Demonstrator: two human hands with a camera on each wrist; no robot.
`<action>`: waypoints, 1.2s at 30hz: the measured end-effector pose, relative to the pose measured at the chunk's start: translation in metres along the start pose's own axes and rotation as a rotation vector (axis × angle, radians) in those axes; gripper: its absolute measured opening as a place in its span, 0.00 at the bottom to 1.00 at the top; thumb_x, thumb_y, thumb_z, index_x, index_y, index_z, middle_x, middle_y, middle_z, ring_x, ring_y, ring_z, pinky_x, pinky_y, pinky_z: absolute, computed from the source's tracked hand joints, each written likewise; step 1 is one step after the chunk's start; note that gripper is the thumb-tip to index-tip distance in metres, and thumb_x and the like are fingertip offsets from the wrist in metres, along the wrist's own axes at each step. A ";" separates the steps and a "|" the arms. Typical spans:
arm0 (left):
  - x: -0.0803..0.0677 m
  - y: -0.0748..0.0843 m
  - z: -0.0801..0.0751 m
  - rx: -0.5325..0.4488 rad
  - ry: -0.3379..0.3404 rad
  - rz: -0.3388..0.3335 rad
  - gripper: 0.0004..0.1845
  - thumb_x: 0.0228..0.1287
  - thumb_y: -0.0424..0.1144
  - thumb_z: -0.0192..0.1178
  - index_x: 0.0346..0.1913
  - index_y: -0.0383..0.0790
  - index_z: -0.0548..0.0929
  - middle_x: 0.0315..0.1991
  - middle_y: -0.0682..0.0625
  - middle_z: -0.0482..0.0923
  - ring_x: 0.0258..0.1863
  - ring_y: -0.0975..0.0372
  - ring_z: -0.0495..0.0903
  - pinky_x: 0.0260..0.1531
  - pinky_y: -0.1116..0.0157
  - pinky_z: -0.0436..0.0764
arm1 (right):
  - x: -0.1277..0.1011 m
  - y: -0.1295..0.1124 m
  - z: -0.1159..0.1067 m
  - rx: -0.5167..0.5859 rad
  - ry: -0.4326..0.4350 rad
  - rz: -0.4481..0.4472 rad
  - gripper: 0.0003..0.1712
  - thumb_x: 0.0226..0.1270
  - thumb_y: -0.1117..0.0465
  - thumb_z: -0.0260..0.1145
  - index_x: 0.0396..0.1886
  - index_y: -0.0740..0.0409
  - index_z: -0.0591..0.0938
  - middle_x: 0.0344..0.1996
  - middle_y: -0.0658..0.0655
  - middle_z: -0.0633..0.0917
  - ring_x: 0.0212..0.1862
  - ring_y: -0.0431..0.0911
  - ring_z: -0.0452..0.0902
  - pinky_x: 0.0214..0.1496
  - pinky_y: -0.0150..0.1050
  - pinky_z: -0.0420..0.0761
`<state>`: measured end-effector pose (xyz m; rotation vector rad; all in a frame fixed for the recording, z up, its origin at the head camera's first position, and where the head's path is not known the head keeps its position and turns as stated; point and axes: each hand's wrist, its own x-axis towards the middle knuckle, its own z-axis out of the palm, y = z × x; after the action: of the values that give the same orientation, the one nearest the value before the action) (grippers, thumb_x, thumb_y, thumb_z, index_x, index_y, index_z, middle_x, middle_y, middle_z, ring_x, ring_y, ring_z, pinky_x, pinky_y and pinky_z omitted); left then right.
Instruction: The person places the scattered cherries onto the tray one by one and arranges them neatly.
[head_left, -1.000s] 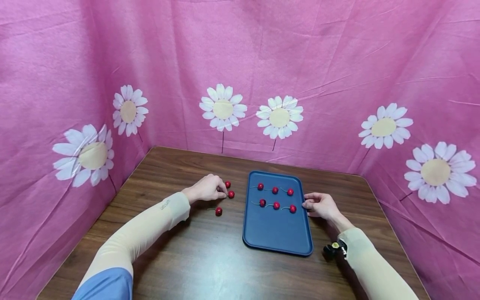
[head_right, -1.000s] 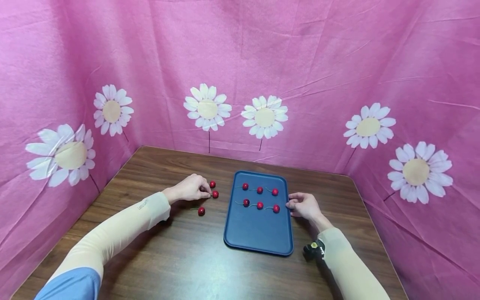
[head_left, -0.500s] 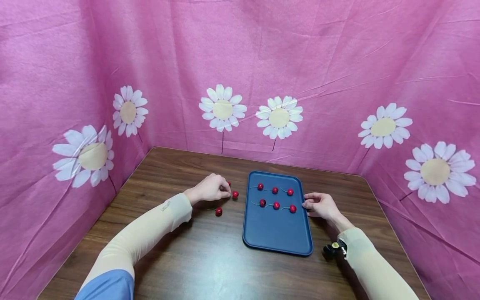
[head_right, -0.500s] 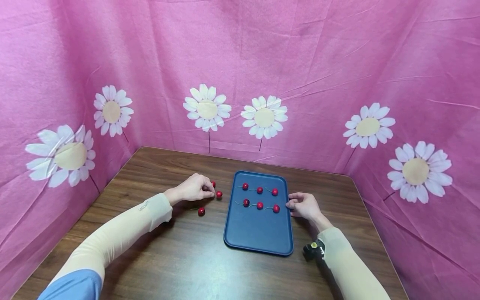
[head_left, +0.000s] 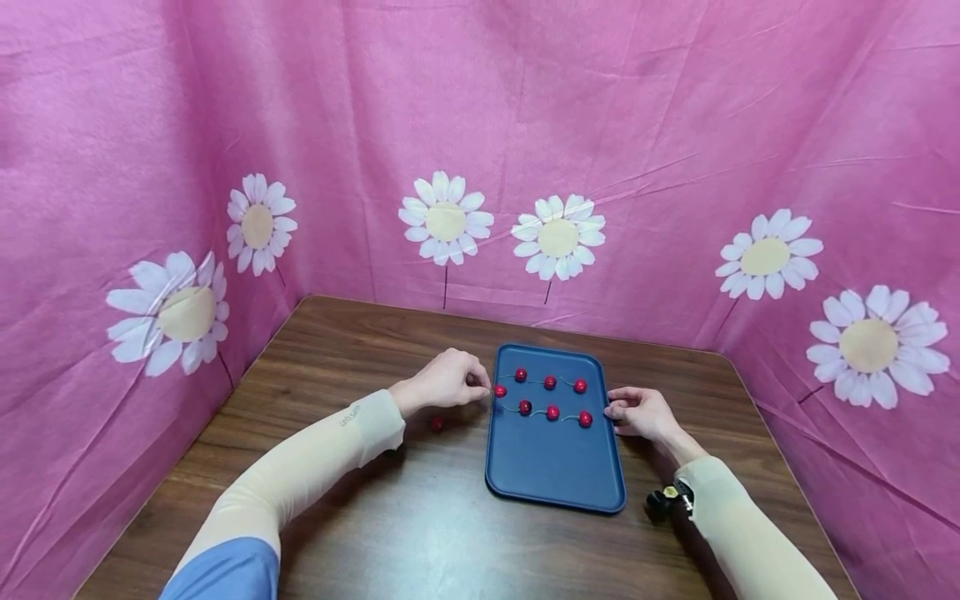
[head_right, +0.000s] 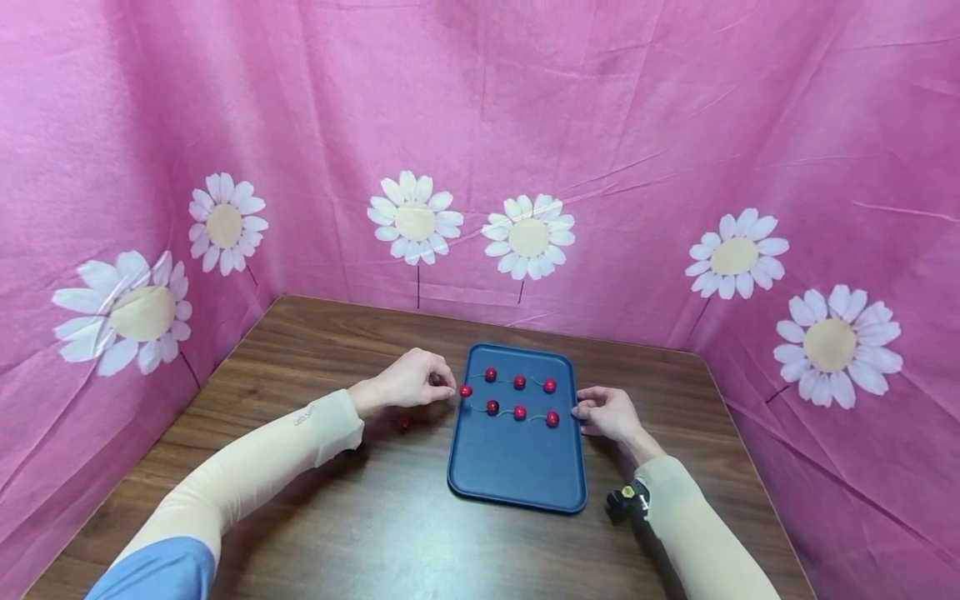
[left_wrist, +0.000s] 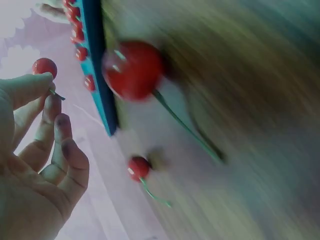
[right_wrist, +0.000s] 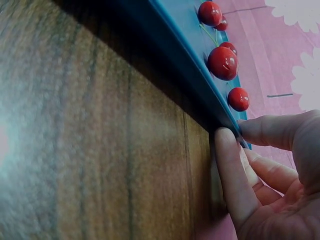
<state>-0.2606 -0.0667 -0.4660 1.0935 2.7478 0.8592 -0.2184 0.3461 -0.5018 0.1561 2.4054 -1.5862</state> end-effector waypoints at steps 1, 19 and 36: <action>0.001 0.004 0.001 -0.006 0.002 -0.003 0.05 0.75 0.42 0.74 0.43 0.47 0.98 0.40 0.54 0.93 0.36 0.66 0.83 0.44 0.65 0.86 | 0.000 0.000 0.000 -0.003 0.000 0.000 0.30 0.77 0.71 0.72 0.72 0.82 0.75 0.34 0.45 0.91 0.35 0.35 0.87 0.39 0.36 0.93; 0.037 0.085 0.047 0.075 -0.030 0.099 0.05 0.76 0.46 0.74 0.44 0.54 0.98 0.40 0.59 0.93 0.36 0.71 0.81 0.37 0.74 0.79 | 0.001 0.003 -0.001 0.020 0.002 -0.006 0.31 0.77 0.71 0.72 0.73 0.82 0.75 0.34 0.45 0.91 0.35 0.34 0.88 0.38 0.36 0.93; 0.061 0.120 0.074 0.163 -0.172 0.089 0.06 0.77 0.45 0.73 0.39 0.55 0.97 0.28 0.63 0.87 0.28 0.70 0.79 0.28 0.74 0.76 | 0.001 0.003 0.000 0.051 0.016 -0.010 0.30 0.77 0.72 0.71 0.72 0.83 0.75 0.34 0.45 0.92 0.35 0.34 0.88 0.37 0.35 0.93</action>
<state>-0.2140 0.0792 -0.4572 1.2614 2.6811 0.5280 -0.2186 0.3476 -0.5041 0.1672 2.3826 -1.6570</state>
